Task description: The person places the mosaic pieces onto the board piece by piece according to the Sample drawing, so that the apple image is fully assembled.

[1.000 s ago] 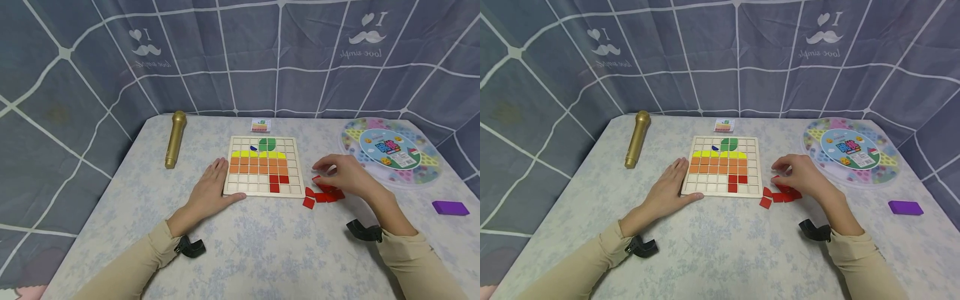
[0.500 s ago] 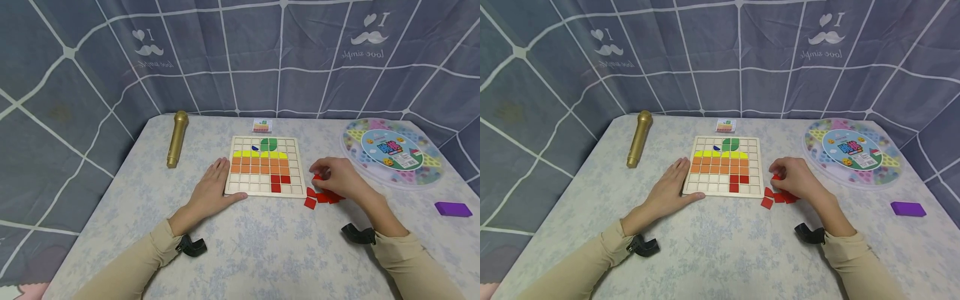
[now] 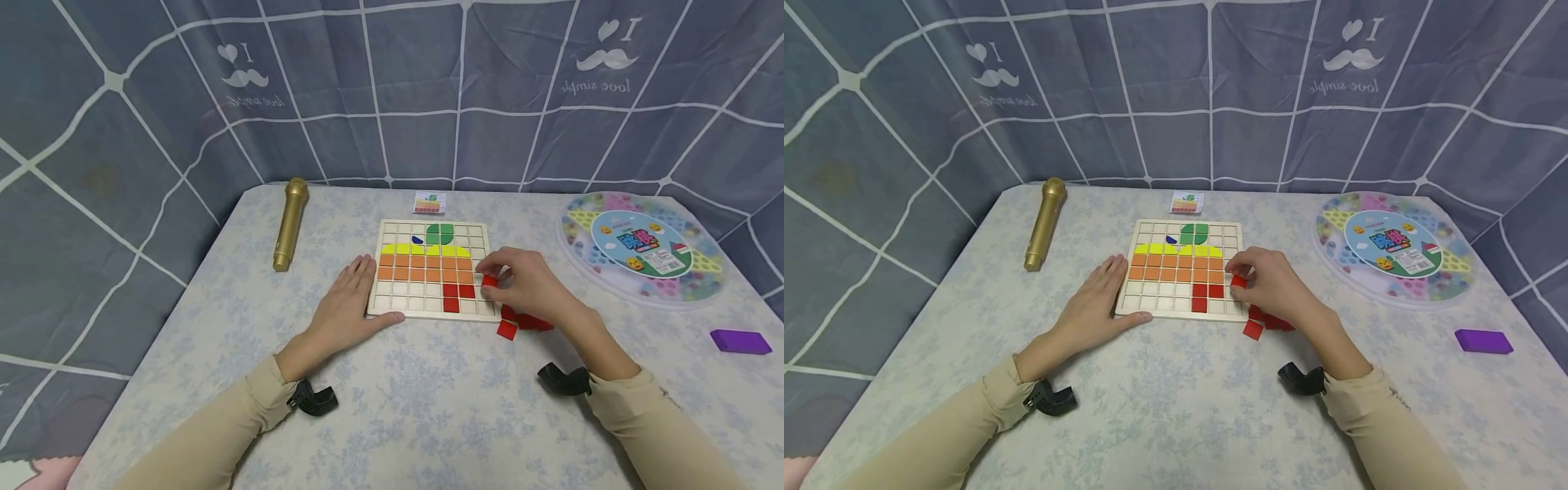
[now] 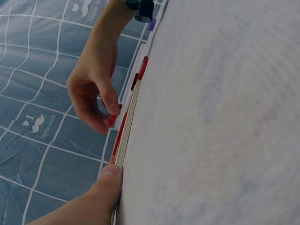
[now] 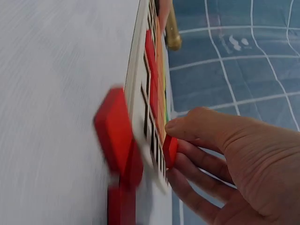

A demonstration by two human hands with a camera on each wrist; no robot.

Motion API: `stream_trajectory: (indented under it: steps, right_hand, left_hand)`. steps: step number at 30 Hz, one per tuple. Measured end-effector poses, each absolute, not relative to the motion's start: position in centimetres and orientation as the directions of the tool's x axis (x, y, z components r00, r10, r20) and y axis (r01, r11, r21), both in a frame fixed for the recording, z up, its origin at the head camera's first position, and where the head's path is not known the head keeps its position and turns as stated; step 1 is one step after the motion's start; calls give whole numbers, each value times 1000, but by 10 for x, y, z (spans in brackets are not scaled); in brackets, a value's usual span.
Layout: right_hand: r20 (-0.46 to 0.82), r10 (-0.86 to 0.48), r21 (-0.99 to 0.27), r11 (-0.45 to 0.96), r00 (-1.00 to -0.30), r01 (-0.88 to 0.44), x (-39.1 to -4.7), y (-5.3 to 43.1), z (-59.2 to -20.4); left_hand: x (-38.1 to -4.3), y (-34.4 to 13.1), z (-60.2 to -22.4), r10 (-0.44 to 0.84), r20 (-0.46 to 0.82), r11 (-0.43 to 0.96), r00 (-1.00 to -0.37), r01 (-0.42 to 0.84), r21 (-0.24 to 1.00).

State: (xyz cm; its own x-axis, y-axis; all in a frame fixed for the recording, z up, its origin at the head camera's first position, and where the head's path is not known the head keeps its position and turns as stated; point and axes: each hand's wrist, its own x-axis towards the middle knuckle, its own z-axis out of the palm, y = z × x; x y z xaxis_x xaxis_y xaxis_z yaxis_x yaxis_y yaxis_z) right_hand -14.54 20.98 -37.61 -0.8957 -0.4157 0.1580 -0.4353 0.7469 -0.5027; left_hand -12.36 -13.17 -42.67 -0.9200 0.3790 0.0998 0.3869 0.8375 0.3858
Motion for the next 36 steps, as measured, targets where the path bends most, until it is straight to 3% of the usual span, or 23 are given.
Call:
stream_trajectory:
  steps: [14, 36]
  right_hand:
    - [163, -540, -541, 651, -826, -533, -156, 135, -383]
    - [178, -559, -502, 656, -810, -563, -150, 148, -385]
  left_hand:
    - [-124, -132, -428, 379, 91, 840, -921, 384, 384]
    - [-124, -132, -428, 383, 96, 843, -919, 390, 370]
